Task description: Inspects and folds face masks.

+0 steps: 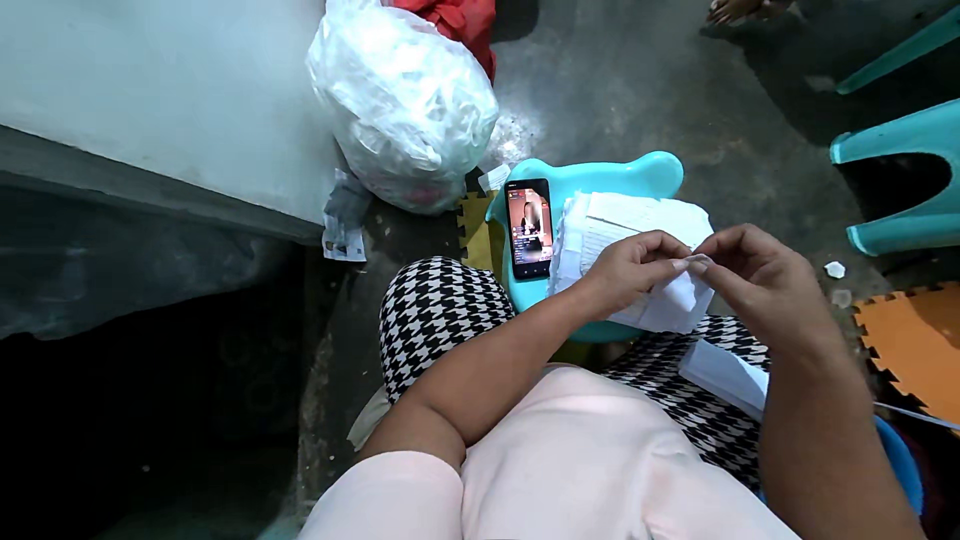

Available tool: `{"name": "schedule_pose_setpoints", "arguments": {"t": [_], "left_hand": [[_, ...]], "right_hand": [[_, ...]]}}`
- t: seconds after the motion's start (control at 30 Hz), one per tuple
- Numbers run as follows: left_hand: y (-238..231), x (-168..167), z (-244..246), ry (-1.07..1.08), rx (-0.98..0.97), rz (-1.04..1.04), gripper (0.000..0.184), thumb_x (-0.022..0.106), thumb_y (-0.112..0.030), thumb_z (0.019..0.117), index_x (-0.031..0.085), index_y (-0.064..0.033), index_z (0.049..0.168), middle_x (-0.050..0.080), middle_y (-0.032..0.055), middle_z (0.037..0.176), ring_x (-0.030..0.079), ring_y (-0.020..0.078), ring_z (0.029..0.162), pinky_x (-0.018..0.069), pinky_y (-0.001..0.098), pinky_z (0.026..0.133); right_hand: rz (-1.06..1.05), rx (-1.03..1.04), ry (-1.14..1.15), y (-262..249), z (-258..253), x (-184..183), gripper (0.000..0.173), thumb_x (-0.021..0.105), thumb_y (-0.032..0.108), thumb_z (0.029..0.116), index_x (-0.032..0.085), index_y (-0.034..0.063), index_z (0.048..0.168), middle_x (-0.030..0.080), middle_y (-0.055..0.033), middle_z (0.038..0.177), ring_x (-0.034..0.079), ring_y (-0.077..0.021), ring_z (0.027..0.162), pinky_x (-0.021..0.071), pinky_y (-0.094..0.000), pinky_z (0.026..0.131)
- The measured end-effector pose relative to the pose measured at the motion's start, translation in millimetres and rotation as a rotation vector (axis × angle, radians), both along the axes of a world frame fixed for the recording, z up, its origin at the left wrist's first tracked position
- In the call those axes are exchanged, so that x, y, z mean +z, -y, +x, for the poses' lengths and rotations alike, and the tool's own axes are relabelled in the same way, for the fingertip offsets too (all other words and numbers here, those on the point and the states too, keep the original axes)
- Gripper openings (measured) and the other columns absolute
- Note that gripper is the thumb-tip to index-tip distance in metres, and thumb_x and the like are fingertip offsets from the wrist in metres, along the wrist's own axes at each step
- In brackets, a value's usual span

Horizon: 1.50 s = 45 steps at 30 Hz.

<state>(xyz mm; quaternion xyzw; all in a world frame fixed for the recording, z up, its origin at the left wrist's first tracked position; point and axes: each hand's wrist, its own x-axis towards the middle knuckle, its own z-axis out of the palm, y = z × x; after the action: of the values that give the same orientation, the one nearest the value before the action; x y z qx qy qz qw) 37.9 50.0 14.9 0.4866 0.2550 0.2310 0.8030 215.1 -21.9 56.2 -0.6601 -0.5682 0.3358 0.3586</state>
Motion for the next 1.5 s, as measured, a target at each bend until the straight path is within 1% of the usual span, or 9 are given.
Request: {"name": "schedule_pose_setpoints", "arguments": {"t": [0.13, 0.3, 0.43, 0.6, 0.7, 0.8, 0.9, 1.17, 1.5], "left_hand": [[0, 0, 0, 0.004, -0.006, -0.065, 0.014, 0.051, -0.009, 0.1057, 0.062, -0.001, 0.106, 0.06, 0.0039, 0.086, 0.056, 0.0075, 0.071, 0.0515, 0.025, 0.067], [-1, -2, 2, -0.023, -0.003, -0.087, 0.012, 0.052, -0.007, 0.105, 0.062, -0.0008, 0.106, 0.062, 0.0042, 0.087, 0.058, 0.008, 0.072, 0.0524, 0.0259, 0.066], [0, -4, 2, -0.028, 0.009, -0.106, 0.012, 0.052, -0.007, 0.1051, 0.062, -0.0012, 0.104, 0.06, 0.0044, 0.085, 0.056, 0.0087, 0.069, 0.0518, 0.026, 0.065], [0, -2, 3, -0.045, 0.014, -0.115, 0.014, 0.05, -0.007, 0.1053, 0.062, -0.0014, 0.104, 0.06, 0.004, 0.085, 0.058, 0.0089, 0.07, 0.0534, 0.0274, 0.067], [0, -3, 3, -0.033, 0.026, -0.139, 0.014, 0.049, -0.008, 0.1056, 0.061, -0.0021, 0.103, 0.056, 0.0029, 0.079, 0.054, 0.0085, 0.065, 0.0503, 0.0256, 0.062], [-1, -3, 3, -0.03, 0.029, -0.159, 0.014, 0.048, -0.009, 0.1062, 0.06, -0.0024, 0.102, 0.054, 0.0022, 0.077, 0.053, 0.0086, 0.065, 0.0506, 0.0256, 0.063], [-1, -2, 3, -0.029, 0.031, -0.174, 0.014, 0.049, -0.009, 0.1059, 0.061, -0.0022, 0.102, 0.056, 0.003, 0.079, 0.056, 0.0088, 0.066, 0.0521, 0.026, 0.063], [0, -3, 3, -0.051, 0.045, -0.146, 0.008, 0.053, -0.006, 0.1038, 0.061, -0.0022, 0.104, 0.061, 0.0046, 0.084, 0.058, 0.0092, 0.069, 0.053, 0.0263, 0.064], [0, -1, 3, -0.08, 0.051, -0.147, 0.01, 0.053, -0.007, 0.104, 0.061, -0.0024, 0.103, 0.059, 0.0049, 0.082, 0.056, 0.0097, 0.067, 0.0516, 0.0261, 0.063]], "right_hand": [[0.009, 0.037, 0.171, 0, 1, 2, 0.014, 0.068, 0.016, 0.0884, 0.065, 0.0061, 0.099, 0.06, -0.0039, 0.097, 0.061, -0.0072, 0.08, 0.0548, -0.0243, 0.071], [0.089, 0.088, 0.298, -1, -2, 3, 0.016, 0.068, 0.014, 0.0873, 0.065, 0.0023, 0.098, 0.059, -0.0105, 0.1, 0.061, -0.0159, 0.084, 0.0545, -0.0329, 0.072], [0.08, 0.093, 0.363, -2, -5, 4, 0.014, 0.068, 0.014, 0.0883, 0.067, 0.0027, 0.097, 0.059, -0.0115, 0.099, 0.061, -0.0194, 0.085, 0.0543, -0.0365, 0.072], [0.11, 0.102, 0.397, -1, -7, 3, 0.014, 0.066, 0.013, 0.0885, 0.066, 0.0015, 0.095, 0.06, -0.013, 0.099, 0.061, -0.0211, 0.086, 0.0545, -0.0379, 0.071], [0.159, 0.091, 0.395, -1, -9, 3, 0.013, 0.066, 0.01, 0.0858, 0.064, 0.0, 0.094, 0.059, -0.0137, 0.097, 0.06, -0.0212, 0.085, 0.0535, -0.0372, 0.071], [0.202, 0.102, 0.407, -1, -10, 3, 0.013, 0.067, 0.011, 0.0862, 0.066, 0.0008, 0.095, 0.059, -0.0142, 0.1, 0.06, -0.021, 0.088, 0.0536, -0.0355, 0.074], [0.204, 0.105, 0.448, -2, -11, 2, 0.012, 0.069, 0.011, 0.0881, 0.07, 0.0017, 0.096, 0.06, -0.0162, 0.102, 0.06, -0.0257, 0.091, 0.0527, -0.0391, 0.076], [0.199, 0.099, 0.515, -2, -11, 0, 0.014, 0.071, 0.009, 0.0882, 0.069, -0.0003, 0.098, 0.061, -0.0199, 0.103, 0.062, -0.0335, 0.092, 0.0544, -0.0476, 0.076], [0.205, 0.127, 0.559, -3, -13, -3, 0.013, 0.067, 0.011, 0.0871, 0.065, -0.0017, 0.09, 0.062, -0.0205, 0.098, 0.063, -0.0371, 0.092, 0.0539, -0.0506, 0.075]]}}
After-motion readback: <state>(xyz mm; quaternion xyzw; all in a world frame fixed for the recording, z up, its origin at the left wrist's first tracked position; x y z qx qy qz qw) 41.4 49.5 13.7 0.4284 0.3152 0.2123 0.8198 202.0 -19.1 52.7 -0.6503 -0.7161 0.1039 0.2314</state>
